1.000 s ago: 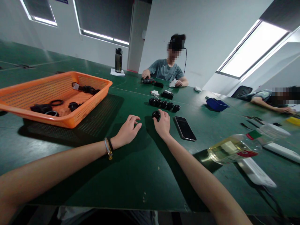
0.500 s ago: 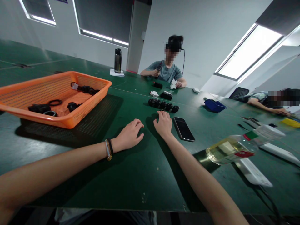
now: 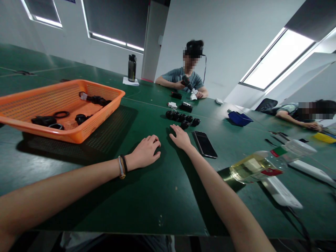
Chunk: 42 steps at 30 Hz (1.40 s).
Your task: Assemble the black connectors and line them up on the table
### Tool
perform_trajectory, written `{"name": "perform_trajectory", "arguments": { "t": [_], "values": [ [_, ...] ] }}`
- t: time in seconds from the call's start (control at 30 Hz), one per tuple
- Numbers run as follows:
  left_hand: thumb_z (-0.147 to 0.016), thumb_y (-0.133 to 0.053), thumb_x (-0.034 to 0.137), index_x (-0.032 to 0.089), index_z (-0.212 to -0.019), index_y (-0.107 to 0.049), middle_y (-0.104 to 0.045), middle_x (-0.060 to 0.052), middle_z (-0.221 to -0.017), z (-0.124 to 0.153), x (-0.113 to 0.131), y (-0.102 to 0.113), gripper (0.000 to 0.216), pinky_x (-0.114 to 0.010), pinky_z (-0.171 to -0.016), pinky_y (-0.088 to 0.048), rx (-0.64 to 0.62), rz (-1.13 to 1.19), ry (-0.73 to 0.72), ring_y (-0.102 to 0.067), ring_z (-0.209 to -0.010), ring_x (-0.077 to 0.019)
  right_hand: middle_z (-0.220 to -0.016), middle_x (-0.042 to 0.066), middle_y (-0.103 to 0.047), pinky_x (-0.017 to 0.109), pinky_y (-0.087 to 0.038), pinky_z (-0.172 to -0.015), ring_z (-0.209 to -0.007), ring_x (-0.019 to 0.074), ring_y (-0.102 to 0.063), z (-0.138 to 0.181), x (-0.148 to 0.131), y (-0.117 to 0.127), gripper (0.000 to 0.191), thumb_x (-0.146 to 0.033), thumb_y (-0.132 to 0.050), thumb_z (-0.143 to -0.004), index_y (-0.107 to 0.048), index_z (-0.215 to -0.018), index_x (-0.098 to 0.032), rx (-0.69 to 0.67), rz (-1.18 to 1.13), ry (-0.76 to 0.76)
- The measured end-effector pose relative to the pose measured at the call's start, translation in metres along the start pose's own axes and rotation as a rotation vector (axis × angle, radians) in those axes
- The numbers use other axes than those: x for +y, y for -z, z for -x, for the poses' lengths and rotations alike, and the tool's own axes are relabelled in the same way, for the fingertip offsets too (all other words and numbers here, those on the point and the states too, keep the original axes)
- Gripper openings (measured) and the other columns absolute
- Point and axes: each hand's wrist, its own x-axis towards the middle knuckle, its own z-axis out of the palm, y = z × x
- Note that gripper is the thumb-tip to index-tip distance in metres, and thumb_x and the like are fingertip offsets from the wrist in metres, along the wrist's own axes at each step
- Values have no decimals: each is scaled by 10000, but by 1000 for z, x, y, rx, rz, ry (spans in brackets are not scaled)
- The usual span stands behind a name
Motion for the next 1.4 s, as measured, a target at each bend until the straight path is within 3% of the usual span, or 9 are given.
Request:
{"name": "perform_trajectory", "arguments": {
  "t": [0.27,0.67,0.9,1.23,1.4],
  "values": [
    [-808,-465,258,131,-922,-552,-502,-92,-1031,1,0,0,191,-381,-830,-426,-21,-1,12,-482,-933,-223,-1408,111,-332,408,-253,-1058,-1299,259,-304,-23,16,-5,599,-398,-412,-807,-327,-1339,-135,8,-57,-264],
    [-819,-448,275,144,-943,-544,-514,-84,-1018,0,-2,1,205,-365,-817,-416,-38,24,-2,-478,-926,-215,-1307,182,-438,414,-340,-991,-1234,295,-380,-24,32,4,534,-288,-412,-785,-401,-1262,-47,120,-68,-468],
    [-818,-452,268,138,-936,-548,-532,-85,-996,0,-1,0,200,-365,-812,-414,-38,7,-12,-478,-922,-219,-1139,132,-580,350,-375,-953,-1101,242,-504,-22,33,3,378,-260,-406,-798,-546,-1111,-101,92,-32,-349],
    [-809,-462,256,137,-937,-556,-543,-97,-999,-1,1,2,198,-380,-817,-408,-43,-41,-43,-485,-929,-234,-1115,142,-593,392,-400,-894,-1061,270,-517,-13,17,4,328,-207,-383,-811,-571,-1063,-114,93,50,-192],
    [-809,-484,278,139,-996,-569,-557,-116,-1028,3,2,16,247,-371,-767,-427,-162,-170,-125,-527,-901,-247,-1063,110,-611,330,-433,-816,-990,231,-546,-12,5,6,275,-173,-406,-803,-582,-1013,-144,97,54,-97]
  ]
}}
